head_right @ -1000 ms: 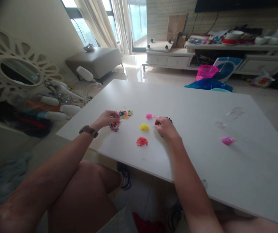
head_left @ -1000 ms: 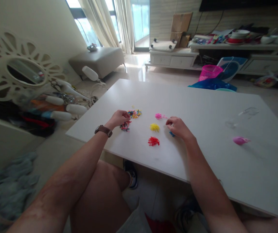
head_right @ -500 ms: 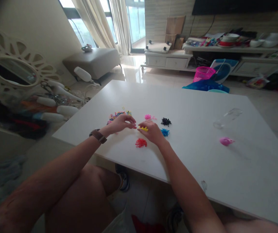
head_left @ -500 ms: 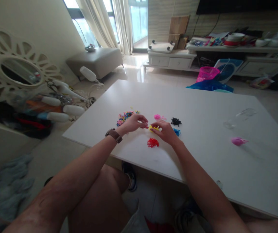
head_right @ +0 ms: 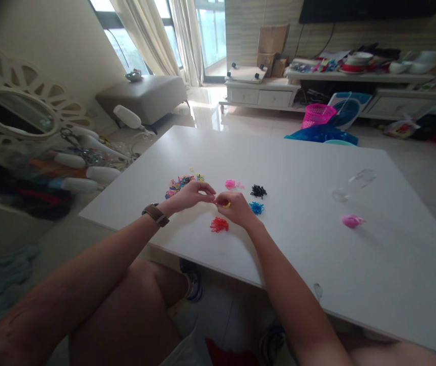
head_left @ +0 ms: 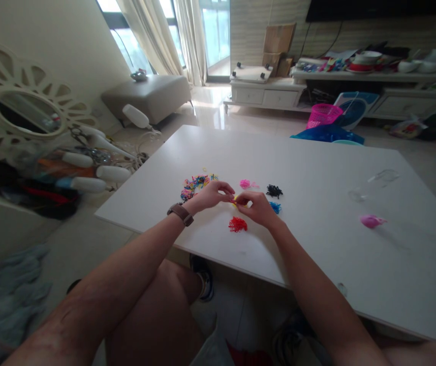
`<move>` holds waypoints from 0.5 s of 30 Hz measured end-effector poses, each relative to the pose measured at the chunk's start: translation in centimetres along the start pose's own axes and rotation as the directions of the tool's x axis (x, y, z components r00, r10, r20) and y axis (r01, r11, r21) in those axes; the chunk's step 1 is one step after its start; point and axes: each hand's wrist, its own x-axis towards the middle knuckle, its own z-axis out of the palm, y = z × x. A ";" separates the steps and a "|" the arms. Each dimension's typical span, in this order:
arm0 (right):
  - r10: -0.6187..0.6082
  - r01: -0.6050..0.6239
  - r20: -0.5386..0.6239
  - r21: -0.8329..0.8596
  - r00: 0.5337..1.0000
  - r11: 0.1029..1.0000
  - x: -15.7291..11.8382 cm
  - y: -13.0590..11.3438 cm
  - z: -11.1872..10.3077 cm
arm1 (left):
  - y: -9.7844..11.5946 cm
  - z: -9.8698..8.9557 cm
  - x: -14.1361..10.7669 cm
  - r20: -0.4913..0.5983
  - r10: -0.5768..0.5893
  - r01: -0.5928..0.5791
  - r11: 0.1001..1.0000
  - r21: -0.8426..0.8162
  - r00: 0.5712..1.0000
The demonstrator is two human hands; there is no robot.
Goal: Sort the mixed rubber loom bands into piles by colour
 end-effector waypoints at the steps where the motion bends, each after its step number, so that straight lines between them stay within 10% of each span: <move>1: 0.025 -0.025 0.017 0.003 1.000 1.000 0.0 0.0 -0.1 | -0.1 -0.1 0.1 -0.020 0.001 -0.001 1.000 -0.020 1.000; 10: 0.128 -0.154 0.352 0.047 0.927 0.987 -0.5 0.8 -0.8 | -0.9 -0.6 -0.1 -0.030 -0.093 0.087 0.982 -0.165 0.995; 15: 0.124 -0.134 0.248 0.021 0.961 0.991 -0.4 0.8 -0.8 | -0.7 -0.1 -0.2 0.032 -0.108 0.112 0.973 -0.204 0.994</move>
